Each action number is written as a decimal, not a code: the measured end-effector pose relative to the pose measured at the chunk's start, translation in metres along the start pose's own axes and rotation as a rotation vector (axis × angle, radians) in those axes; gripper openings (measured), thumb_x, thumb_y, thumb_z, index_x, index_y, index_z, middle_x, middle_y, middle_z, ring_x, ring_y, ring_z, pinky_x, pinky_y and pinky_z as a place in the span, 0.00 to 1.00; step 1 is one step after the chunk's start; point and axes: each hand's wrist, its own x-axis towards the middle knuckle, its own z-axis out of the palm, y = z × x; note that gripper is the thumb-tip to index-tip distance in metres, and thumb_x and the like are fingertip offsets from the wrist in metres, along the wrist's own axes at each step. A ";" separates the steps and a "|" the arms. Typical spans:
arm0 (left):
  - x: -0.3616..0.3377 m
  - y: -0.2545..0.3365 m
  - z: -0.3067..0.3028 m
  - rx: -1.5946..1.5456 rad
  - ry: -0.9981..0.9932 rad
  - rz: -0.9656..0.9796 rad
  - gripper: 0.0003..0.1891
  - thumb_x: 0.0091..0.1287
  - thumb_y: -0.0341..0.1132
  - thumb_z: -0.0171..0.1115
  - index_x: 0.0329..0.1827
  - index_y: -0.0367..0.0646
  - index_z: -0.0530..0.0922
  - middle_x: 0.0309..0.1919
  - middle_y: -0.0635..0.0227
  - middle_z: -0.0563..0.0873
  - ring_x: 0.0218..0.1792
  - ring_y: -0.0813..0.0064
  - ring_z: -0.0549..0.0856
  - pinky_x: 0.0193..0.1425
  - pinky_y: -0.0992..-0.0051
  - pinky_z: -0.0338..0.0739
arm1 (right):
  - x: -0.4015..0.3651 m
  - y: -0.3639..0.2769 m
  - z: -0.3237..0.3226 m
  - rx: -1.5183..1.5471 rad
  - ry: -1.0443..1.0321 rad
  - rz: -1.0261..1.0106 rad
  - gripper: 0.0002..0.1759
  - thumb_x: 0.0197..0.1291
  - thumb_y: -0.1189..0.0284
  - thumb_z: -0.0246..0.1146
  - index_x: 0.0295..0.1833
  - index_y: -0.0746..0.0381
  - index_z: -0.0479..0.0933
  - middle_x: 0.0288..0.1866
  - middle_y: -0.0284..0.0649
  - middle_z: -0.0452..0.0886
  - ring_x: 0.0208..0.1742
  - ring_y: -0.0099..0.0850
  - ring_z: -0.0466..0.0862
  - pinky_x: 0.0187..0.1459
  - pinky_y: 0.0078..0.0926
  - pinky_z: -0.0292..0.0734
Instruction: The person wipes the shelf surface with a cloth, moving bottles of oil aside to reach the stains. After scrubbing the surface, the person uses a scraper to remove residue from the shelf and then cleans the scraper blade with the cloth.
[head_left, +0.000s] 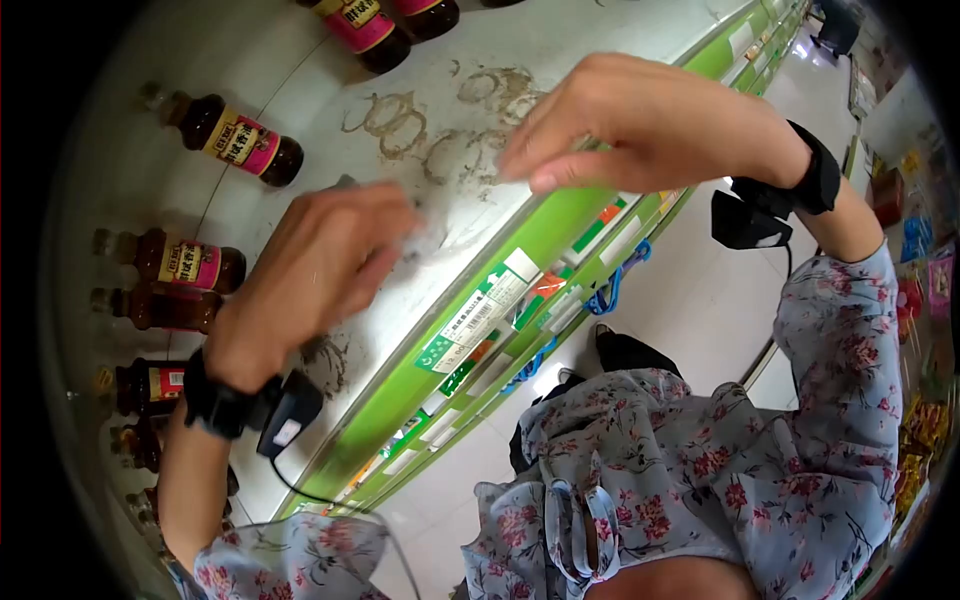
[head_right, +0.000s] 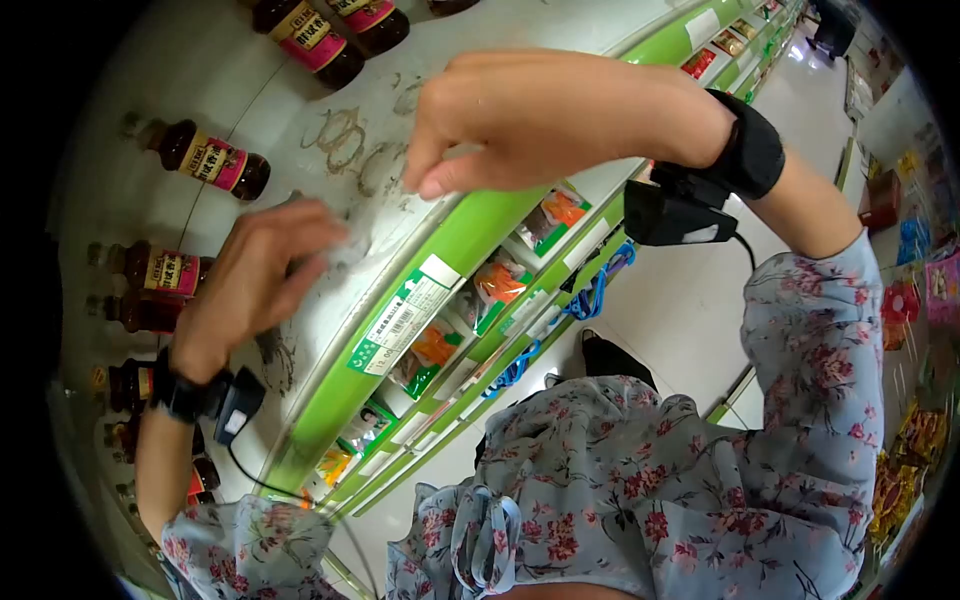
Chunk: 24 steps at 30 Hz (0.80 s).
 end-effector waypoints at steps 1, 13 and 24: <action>-0.012 0.000 -0.002 0.040 -0.017 -0.017 0.14 0.58 0.17 0.67 0.48 0.32 0.85 0.44 0.50 0.87 0.43 0.49 0.86 0.46 0.63 0.80 | 0.001 0.000 0.002 -0.021 0.042 -0.022 0.14 0.68 0.69 0.66 0.53 0.67 0.85 0.50 0.50 0.88 0.52 0.51 0.85 0.53 0.41 0.80; -0.003 -0.010 0.008 -0.414 0.528 -0.217 0.14 0.68 0.24 0.66 0.56 0.35 0.84 0.49 0.68 0.90 0.50 0.80 0.85 0.60 0.75 0.78 | 0.080 0.001 -0.007 0.011 0.120 0.052 0.15 0.63 0.66 0.72 0.46 0.67 0.84 0.39 0.43 0.88 0.39 0.27 0.91 0.33 0.25 0.81; -0.039 -0.040 0.022 -0.688 0.607 -0.390 0.17 0.70 0.26 0.69 0.60 0.32 0.80 0.46 0.71 0.87 0.47 0.84 0.84 0.56 0.79 0.80 | 0.095 0.004 -0.037 0.462 0.076 0.262 0.09 0.73 0.71 0.62 0.52 0.65 0.81 0.37 0.30 0.81 0.35 0.18 0.83 0.38 0.20 0.81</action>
